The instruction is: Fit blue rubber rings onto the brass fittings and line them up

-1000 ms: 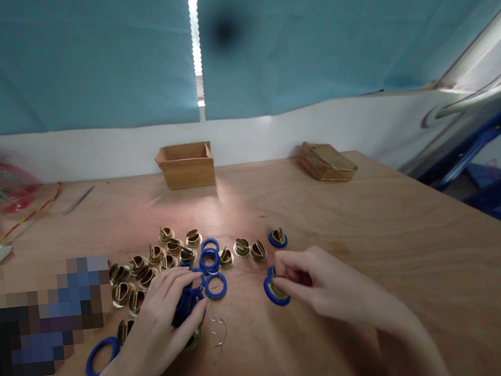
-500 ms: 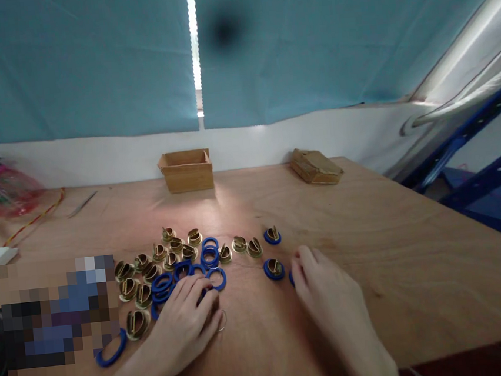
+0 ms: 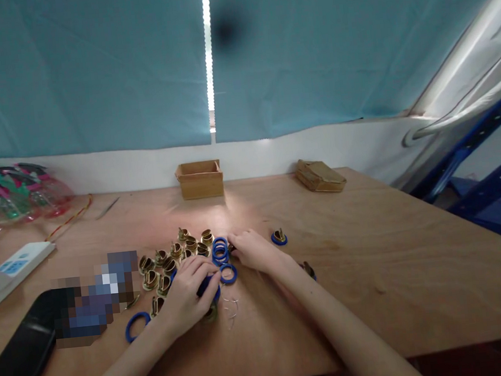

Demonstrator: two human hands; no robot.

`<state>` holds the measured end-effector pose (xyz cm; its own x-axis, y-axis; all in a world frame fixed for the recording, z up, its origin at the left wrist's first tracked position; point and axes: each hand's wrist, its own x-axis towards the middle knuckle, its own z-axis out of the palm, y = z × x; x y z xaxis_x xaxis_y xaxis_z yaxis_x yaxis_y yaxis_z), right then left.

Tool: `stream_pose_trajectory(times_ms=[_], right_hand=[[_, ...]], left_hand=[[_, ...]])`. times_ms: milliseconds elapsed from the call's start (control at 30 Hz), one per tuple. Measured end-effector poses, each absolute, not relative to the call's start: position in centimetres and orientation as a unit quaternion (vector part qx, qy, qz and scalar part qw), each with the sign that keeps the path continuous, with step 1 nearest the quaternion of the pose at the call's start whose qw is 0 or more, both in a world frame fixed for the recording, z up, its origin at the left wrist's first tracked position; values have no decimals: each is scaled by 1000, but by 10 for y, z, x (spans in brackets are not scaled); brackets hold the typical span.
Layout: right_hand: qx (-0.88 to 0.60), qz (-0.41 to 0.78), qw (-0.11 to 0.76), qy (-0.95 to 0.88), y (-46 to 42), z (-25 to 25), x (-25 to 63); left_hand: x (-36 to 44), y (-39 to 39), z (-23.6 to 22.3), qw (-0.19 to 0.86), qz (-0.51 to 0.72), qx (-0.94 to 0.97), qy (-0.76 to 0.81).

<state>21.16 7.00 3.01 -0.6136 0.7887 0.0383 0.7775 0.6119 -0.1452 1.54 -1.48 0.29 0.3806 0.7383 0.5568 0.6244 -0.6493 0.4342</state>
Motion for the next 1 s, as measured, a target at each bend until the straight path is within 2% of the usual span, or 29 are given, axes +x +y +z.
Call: stream_pose_trajectory(times_ms=[200, 333, 533, 767, 900, 1000], right_hand=[[-436, 61, 99, -892, 62, 36, 212], [-432, 95, 170, -881, 61, 46, 218], [-372, 194, 301, -857, 45, 58, 213], [-312, 286, 403, -811, 13, 53, 182], [-311, 292, 431, -795, -3, 49, 177], [-302, 306, 419, -800, -14, 45, 176]], left_hand=[[8, -8, 4, 80, 411, 793, 442], [6, -7, 3, 88, 421, 787, 443], [3, -7, 5, 107, 432, 790, 422], [-1, -17, 16, 157, 447, 781, 408], [-3, -32, 27, 197, 444, 787, 380], [-8, -46, 29, 225, 444, 782, 375]])
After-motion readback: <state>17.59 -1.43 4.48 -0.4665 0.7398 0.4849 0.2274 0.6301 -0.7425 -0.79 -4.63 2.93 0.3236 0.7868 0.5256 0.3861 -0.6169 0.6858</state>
